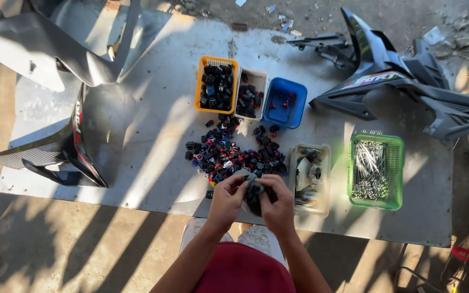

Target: Sorting and cleaning various motorcycle fairing bolts and clips on a workspace table.

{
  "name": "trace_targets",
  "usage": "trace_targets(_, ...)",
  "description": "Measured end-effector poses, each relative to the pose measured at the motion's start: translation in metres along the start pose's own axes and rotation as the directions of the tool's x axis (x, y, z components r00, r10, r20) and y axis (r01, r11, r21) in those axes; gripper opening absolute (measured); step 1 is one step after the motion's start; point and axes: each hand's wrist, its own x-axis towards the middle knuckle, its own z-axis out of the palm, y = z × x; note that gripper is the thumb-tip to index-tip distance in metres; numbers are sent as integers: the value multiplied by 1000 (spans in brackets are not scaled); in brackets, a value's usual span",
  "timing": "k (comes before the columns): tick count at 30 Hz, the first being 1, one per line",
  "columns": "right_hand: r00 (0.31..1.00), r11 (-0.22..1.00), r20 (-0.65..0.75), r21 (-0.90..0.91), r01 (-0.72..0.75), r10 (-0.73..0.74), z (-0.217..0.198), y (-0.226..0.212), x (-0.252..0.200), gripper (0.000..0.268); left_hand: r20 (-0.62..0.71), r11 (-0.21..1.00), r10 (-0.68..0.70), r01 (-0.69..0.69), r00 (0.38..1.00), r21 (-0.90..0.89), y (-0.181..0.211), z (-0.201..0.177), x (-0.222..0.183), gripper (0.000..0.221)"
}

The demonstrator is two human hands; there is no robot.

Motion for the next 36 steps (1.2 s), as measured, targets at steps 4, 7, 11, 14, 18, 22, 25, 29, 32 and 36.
trace_targets(4,997,999,65,-2,41,-41,-11,-41,6,34,-27,999,51,-51,998,-12,32,11,-15,18)
trace_targets(7,992,994,68,-12,111,-109,-3,-59,4,31,-50,992,124,-123,991,31,59,10,-12,19)
trace_targets(11,986,996,-142,-13,87,-88,-1,-66,0,31,13,982,179,-180,984,63,69,15,-13,17)
trace_targets(14,985,998,-160,9,68,-66,-4,-66,0,30,-4,976,191,-190,981,104,70,21,-11,17)
trace_targets(18,986,992,-116,-20,121,-122,-5,-67,9,31,76,962,182,-194,980,192,70,19,-3,14)
trace_targets(22,989,992,-90,24,120,-118,-6,-77,13,30,82,961,210,-221,974,169,76,19,2,16)
trace_targets(25,985,988,-87,23,154,-151,-10,-71,18,30,110,972,198,-209,974,108,84,20,-3,18)
trace_targets(29,982,984,-82,48,173,-169,-13,-71,22,28,114,986,163,-166,980,22,75,21,-7,20)
trace_targets(32,966,966,22,4,257,-257,-11,-95,7,26,80,980,179,-185,980,69,91,10,-19,20)
trace_targets(36,969,967,-62,-114,230,-238,-17,-75,17,32,116,994,107,-102,988,-50,66,-4,-17,23)
